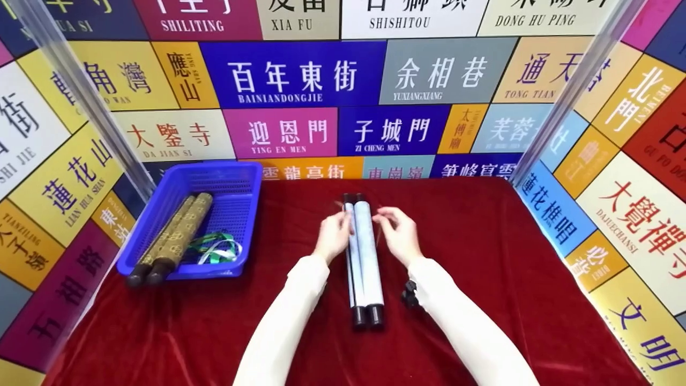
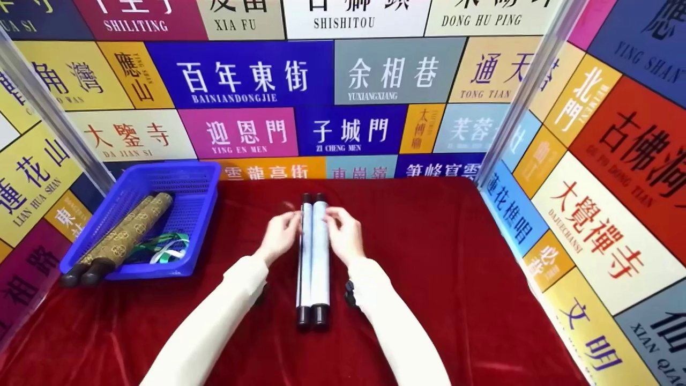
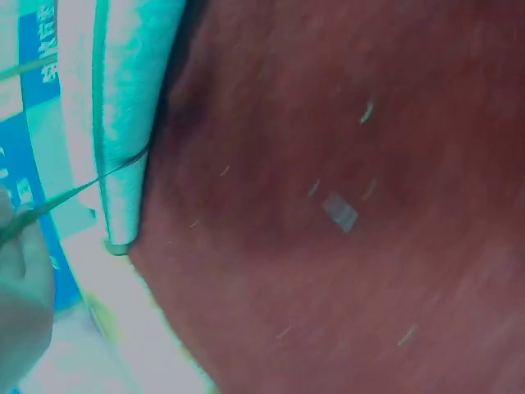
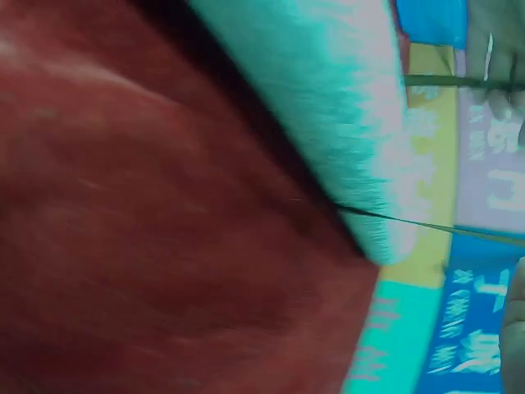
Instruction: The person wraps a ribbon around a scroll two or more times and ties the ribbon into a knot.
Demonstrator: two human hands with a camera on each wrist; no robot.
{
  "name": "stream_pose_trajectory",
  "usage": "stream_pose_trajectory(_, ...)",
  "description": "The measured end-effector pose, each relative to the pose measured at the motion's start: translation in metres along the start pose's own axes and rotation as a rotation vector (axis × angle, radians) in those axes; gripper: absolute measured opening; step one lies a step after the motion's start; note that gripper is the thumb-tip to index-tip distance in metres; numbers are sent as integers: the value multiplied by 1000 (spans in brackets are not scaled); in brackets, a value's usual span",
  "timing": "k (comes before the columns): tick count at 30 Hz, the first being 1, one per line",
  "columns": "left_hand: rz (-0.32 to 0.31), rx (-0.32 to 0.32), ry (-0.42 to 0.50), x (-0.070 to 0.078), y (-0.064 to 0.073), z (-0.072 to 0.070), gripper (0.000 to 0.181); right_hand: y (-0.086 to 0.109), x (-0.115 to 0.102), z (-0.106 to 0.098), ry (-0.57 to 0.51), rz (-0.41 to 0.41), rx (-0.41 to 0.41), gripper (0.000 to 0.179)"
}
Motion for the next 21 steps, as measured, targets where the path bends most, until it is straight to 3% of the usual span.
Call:
stream_pose_trajectory(4,185,-305,-170,24,12,36,26,-7,-29,23,65,-176,-184,14)
stream_pose_trajectory(7,235,-414,-158,30,20,52,27,-7,-37,39,127,-224,-343,23)
stream_pose_trajectory(8,227,-425,-116,30,21,54,29,-6,-36,42,163,-212,-381,28)
stream_pose_trajectory(11,94,-438,27,21,19,54,32,-6,-22,40,297,-103,-422,40)
stream_pose_trajectory(14,-103,-474,207,7,17,53,42,-4,-2,25,427,45,-346,32)
stream_pose_trajectory(16,-184,-465,246,0,15,47,44,-2,7,14,473,117,-289,26)
stream_pose_trajectory(19,-165,-408,152,-3,11,34,34,4,16,15,459,149,-350,18)
stream_pose_trajectory(21,-57,-365,5,3,10,27,27,9,20,22,424,158,-439,15)
Point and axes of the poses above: each hand's wrist, its own y-axis away from the middle knuckle, its own z-axis out of the palm, x = y × z, the point moved 9 cm from there along -y, towards the middle knuckle, and after that the axes turned 7 degrees about -z, right-handed, at the moved point
